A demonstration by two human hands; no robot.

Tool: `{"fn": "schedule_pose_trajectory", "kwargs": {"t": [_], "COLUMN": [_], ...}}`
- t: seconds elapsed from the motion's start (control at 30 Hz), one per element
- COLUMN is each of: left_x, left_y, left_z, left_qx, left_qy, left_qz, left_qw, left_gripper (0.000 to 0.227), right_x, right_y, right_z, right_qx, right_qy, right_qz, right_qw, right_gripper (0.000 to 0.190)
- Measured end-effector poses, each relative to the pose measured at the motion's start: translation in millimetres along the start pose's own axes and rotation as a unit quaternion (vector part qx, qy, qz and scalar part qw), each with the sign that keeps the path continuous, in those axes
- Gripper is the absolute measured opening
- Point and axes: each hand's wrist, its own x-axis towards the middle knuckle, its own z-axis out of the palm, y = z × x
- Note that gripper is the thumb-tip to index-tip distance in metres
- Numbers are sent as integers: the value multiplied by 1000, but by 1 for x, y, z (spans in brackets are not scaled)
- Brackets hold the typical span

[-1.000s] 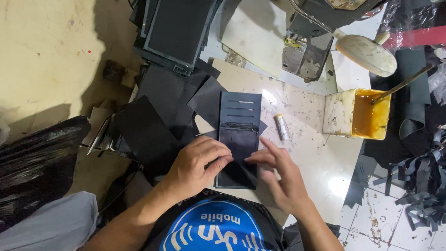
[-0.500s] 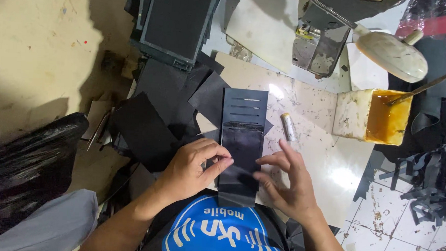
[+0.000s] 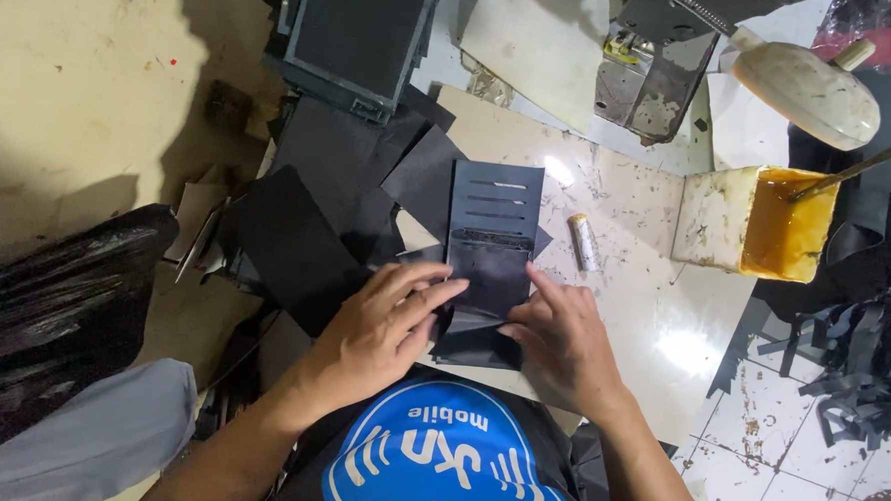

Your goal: Applying glue to leather strips and assembling them onto a wallet base to create card slots

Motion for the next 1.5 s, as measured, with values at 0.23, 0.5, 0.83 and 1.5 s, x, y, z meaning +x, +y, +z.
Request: {"fn": "schedule_pose_trajectory", "kwargs": {"t": [0.23,0.5,0.83,1.5], "left_x": [14,22,36,45], "left_y": [5,-5,-28,-36], "left_z": [7,9,17,34], "left_qx": [-60,-140,-84,74], "left_qy": [15,22,44,26], "left_qz": [5,-114,-183,-210], "left_qw": [998,983,979,975], "left_gripper": [11,14,16,26], "right_x": [17,23,37,50], "right_y": [-25,-25,-10,-1], "right_z": [-19,-1,8,17], "right_qx": [105,120,-9,-167], "right_qy": [-30,111,118,130], "right_qz": [49,90,103,76], "right_qw": [993,982,988,974], "right_gripper": [72,90,83,84]}}
